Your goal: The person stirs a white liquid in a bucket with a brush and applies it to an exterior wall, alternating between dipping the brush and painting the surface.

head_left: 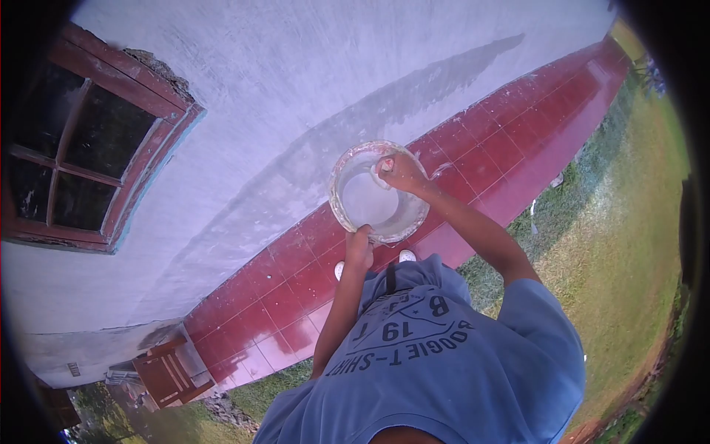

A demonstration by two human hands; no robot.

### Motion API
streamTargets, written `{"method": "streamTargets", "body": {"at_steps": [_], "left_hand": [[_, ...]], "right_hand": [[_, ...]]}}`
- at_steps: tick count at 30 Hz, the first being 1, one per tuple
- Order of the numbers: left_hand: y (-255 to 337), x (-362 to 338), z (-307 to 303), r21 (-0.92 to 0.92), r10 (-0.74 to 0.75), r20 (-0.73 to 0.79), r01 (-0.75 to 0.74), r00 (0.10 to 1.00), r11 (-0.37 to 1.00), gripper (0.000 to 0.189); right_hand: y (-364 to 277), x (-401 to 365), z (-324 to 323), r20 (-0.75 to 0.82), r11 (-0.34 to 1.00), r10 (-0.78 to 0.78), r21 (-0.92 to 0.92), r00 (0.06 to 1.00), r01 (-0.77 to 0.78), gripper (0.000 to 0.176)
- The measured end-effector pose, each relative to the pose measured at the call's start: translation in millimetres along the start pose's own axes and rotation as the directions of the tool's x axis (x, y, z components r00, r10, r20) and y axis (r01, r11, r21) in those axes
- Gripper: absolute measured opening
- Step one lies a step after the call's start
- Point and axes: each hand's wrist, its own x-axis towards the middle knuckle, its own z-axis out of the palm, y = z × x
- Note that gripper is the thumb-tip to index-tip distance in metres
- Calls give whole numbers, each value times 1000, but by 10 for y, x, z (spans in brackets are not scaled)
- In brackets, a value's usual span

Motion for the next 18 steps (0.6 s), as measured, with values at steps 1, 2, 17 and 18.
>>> {"method": "streamTargets", "body": {"at_steps": [1, 2, 17, 18], "left_hand": [[-116, 53, -108, 2, -2, 7, 2, 1000, 1000, 64], [-264, 139, -229, 61, 92, 34, -94, 995, 994, 63], [-609, -64, -544, -67, 47, -169, -59, 985, 996, 69], [-559, -136, -540, -95, 39, -141, -53, 989, 994, 66]], "right_hand": [[-34, -114, 118, 60, 967, 167, 187, 984, -175, 12], [-63, -240, 219, 146, 868, 312, 356, 939, -345, 12], [-82, -844, 800, 459, 568, 380, 569, 803, -594, 16], [-37, -853, 815, 448, 548, 413, 573, 793, -609, 17]]}}
